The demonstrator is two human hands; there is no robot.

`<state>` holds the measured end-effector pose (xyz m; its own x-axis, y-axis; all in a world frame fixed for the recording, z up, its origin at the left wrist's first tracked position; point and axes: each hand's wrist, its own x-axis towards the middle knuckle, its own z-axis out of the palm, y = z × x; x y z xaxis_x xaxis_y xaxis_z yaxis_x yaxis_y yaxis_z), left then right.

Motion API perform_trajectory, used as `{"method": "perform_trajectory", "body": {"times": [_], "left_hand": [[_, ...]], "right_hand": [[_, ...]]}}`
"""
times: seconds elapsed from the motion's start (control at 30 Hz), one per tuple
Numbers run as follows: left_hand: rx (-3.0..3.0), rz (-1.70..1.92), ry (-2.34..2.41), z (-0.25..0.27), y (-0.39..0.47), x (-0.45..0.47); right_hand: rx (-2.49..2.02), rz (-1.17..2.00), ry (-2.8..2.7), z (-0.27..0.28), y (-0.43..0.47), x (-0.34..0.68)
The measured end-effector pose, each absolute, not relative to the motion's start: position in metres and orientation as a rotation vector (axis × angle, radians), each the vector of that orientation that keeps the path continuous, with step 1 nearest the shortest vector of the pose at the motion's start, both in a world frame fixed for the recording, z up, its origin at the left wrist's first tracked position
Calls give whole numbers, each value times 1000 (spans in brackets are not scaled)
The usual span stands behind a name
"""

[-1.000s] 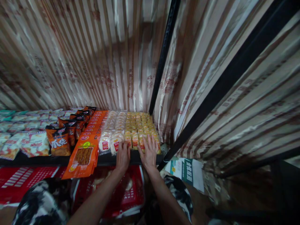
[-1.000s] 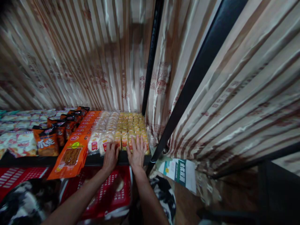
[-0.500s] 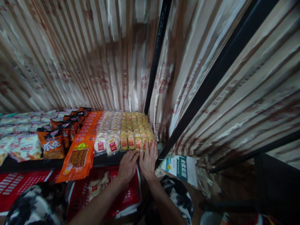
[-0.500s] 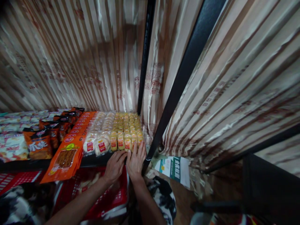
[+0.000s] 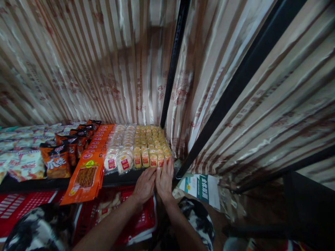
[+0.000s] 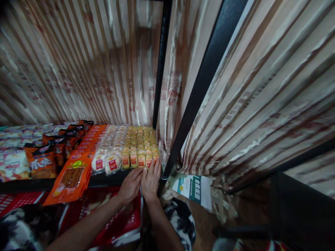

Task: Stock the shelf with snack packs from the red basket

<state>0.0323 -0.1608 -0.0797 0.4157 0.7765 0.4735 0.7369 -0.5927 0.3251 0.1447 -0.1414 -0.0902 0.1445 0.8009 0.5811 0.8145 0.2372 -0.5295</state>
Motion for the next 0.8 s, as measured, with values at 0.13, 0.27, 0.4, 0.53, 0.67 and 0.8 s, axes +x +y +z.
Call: {"method": "perform_trajectory", "body": {"times": [0.13, 0.27, 0.4, 0.53, 0.67, 0.8], "left_hand": [[2611, 931, 1364, -83, -159, 32], [2657, 907, 1349, -85, -160, 31], [2680, 836, 1341, -81, -162, 32], [2711, 827, 1206, -72, -165, 36], [2711, 832, 1182, -71, -164, 42], [2712, 847, 1194, -77, -161, 44]], "right_hand": [[-1534, -27, -1624, -88, -143, 144], [-1523, -11, -1601, -88, -144, 146], [-1483, 33, -1575, -89, -143, 150], [-1448, 88, -1525, -91, -140, 154], [-1446, 123, -1500, -93, -139, 156], [-1460, 124, -1511, -92, -141, 155]]}}
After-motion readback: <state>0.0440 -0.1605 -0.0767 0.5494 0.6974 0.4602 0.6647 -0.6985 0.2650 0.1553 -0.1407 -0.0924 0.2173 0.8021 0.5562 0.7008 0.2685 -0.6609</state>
